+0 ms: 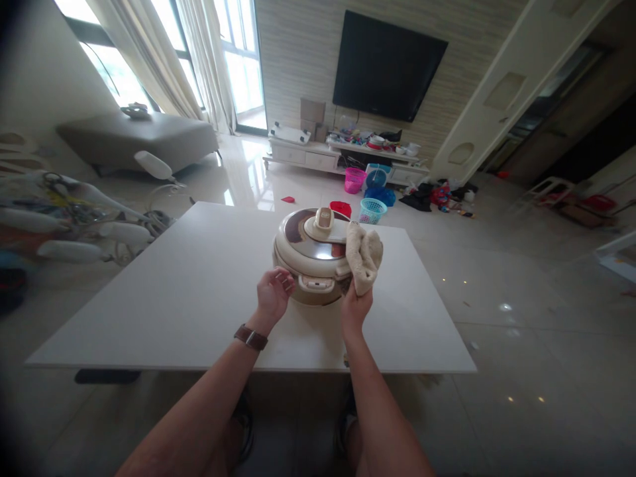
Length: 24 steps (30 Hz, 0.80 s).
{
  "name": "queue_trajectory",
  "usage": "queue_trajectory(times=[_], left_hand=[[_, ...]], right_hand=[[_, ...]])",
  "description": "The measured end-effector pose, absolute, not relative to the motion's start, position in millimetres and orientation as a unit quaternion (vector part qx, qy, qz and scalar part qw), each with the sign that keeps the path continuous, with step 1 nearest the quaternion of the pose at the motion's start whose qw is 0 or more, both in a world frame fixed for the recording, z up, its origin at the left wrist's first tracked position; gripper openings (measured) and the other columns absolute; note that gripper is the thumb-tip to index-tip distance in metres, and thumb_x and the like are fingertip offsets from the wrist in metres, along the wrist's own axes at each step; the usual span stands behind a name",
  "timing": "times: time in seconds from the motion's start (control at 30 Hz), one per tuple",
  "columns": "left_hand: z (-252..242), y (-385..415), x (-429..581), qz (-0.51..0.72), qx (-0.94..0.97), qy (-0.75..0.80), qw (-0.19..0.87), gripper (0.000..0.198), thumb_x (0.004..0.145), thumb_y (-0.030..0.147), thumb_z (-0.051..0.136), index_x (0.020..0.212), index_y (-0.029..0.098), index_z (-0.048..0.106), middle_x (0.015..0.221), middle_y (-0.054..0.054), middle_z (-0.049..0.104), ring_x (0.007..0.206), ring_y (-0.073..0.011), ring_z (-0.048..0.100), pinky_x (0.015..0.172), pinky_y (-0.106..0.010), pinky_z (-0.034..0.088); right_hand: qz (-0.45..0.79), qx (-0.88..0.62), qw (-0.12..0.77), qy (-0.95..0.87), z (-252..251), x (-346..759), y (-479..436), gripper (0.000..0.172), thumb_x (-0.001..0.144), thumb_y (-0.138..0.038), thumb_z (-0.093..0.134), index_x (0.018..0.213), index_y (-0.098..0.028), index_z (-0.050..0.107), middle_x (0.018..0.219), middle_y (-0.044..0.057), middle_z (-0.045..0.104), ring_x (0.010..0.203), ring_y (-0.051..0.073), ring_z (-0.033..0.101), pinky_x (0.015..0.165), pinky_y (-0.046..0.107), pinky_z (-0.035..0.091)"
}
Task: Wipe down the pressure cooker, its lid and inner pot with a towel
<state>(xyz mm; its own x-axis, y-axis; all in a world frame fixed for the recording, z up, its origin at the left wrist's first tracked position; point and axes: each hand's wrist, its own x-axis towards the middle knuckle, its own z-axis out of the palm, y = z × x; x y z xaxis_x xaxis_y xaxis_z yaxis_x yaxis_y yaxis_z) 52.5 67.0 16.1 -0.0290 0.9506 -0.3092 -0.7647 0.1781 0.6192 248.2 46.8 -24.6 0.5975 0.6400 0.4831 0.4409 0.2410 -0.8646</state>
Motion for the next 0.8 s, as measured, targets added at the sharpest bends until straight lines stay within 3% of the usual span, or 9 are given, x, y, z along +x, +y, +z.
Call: queue_trajectory(times=[0.17,0.33,0.53,0.8], left_hand=[[14,66,51,0.621,0.151,0.341,0.690,0.018,0.071,0.037,0.067,0.071,0.019,0.062,0.065,-0.001,0.063,0.057,-0.0129,0.059,0.054,-0.024,0.046],[13,63,51,0.615,0.165,0.347,0.689,0.019,0.071,0.037,0.065,0.071,0.019,0.062,0.066,-0.002,0.064,0.057,-0.0134,0.059,0.053,-0.024,0.045],[13,64,52,0.626,0.167,0.350,0.677,0.018,0.069,0.038,0.065,0.070,0.019,0.062,0.063,-0.001,0.061,0.055,-0.0127,0.058,0.052,-0.023,0.044],[13,66,46,0.631,0.169,0.352,0.670,0.019,0.069,0.038,0.068,0.070,0.020,0.062,0.065,0.000,0.061,0.055,-0.0118,0.058,0.052,-0.022,0.046]], right_hand=[[0.163,-0.629,0.716,-0.254,-19,234,43,0.076,0.092,-0.067,0.062,0.137,-0.006,0.068,0.143,0.023,0.070,0.137,0.034,0.065,0.118,0.051,0.048],[0.226,-0.637,0.702,-0.225,-22,195,14,0.075,0.087,-0.069,0.066,0.127,-0.007,0.075,0.132,0.023,0.076,0.131,0.037,0.068,0.113,0.048,0.052],[0.225,-0.630,0.672,-0.317,-37,165,-10,0.070,0.091,-0.068,0.064,0.133,-0.012,0.073,0.140,0.023,0.073,0.136,0.036,0.066,0.115,0.049,0.050],[0.219,-0.635,0.687,-0.277,-18,193,14,0.076,0.091,-0.068,0.058,0.140,-0.010,0.068,0.150,0.023,0.066,0.144,0.034,0.060,0.122,0.049,0.045]])
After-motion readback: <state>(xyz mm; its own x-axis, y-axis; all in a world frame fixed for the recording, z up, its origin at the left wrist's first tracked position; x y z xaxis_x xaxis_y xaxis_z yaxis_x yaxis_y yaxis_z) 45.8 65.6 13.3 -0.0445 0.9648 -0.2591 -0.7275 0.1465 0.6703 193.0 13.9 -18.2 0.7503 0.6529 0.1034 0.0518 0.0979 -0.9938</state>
